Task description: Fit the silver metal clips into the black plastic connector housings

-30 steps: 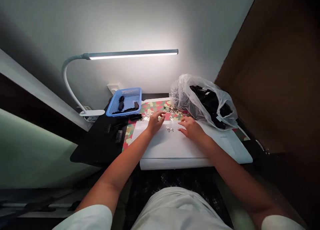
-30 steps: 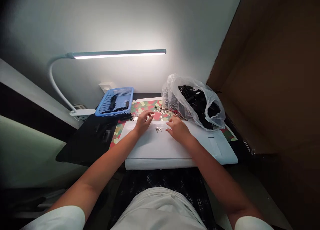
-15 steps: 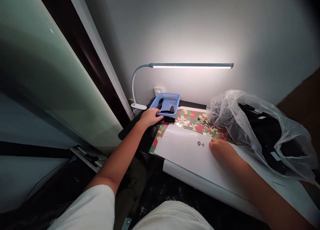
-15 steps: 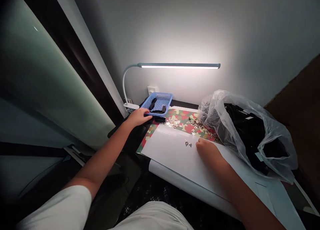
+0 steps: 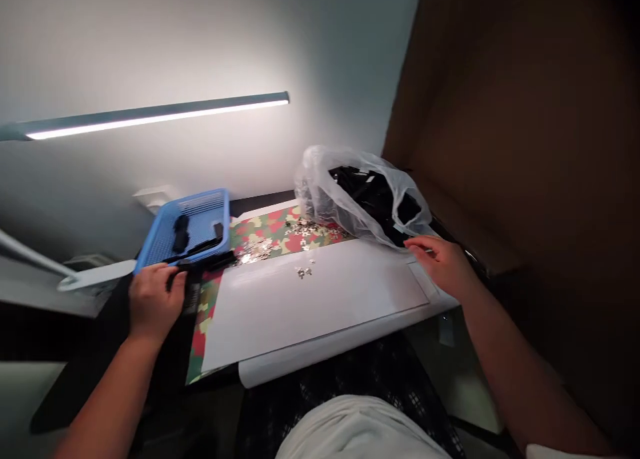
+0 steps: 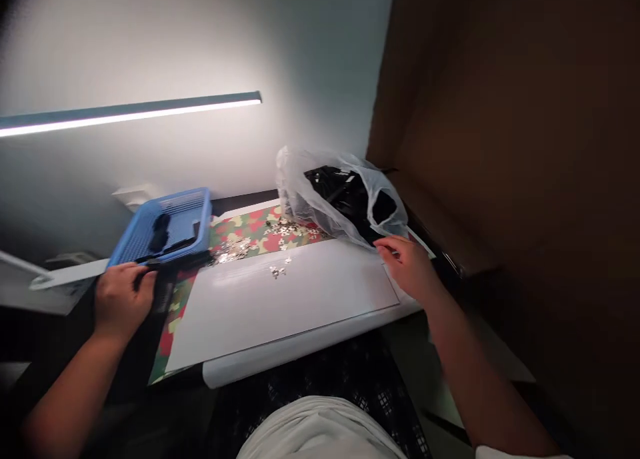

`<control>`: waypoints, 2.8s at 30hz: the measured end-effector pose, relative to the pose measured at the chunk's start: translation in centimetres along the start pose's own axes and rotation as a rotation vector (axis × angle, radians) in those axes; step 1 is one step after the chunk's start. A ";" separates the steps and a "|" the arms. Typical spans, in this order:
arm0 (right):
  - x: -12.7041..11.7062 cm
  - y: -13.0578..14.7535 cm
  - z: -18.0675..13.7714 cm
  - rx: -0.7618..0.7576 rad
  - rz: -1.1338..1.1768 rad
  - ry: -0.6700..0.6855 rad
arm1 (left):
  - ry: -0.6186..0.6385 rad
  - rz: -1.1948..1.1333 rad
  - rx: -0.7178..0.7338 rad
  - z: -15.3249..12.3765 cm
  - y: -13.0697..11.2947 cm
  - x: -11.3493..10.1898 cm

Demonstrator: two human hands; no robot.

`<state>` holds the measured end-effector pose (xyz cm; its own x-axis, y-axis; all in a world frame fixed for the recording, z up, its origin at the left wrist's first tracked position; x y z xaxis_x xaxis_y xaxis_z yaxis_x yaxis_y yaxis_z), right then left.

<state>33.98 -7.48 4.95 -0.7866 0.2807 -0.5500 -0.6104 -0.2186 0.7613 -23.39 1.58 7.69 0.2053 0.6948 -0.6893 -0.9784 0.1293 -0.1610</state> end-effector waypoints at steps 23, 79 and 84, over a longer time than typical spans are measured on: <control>1.0 -10.1 -1.2 0.667 0.662 0.161 | 0.571 -0.605 0.200 -7.2 -22.7 4.9; 18.7 6.7 7.9 -0.399 0.281 0.462 | 0.721 -1.794 -1.281 -2.5 -19.2 13.1; 20.2 7.2 6.2 -0.534 -0.041 0.642 | 0.722 -1.756 -1.306 -3.1 -19.1 13.8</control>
<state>14.28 2.42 1.45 -0.5647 -0.2536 -0.7854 -0.4747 -0.6787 0.5604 -1.84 6.51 -0.91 0.8054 0.1417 0.5755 0.5688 -0.4579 -0.6832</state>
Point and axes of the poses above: each hand's wrist, its own z-axis towards the middle knuckle, its own x-axis out of the palm, y = z × x, the point moved 7 cm from there along z, towards the middle knuckle, and after that the axes turned 9 degrees about -x, right-handed, at the moved point
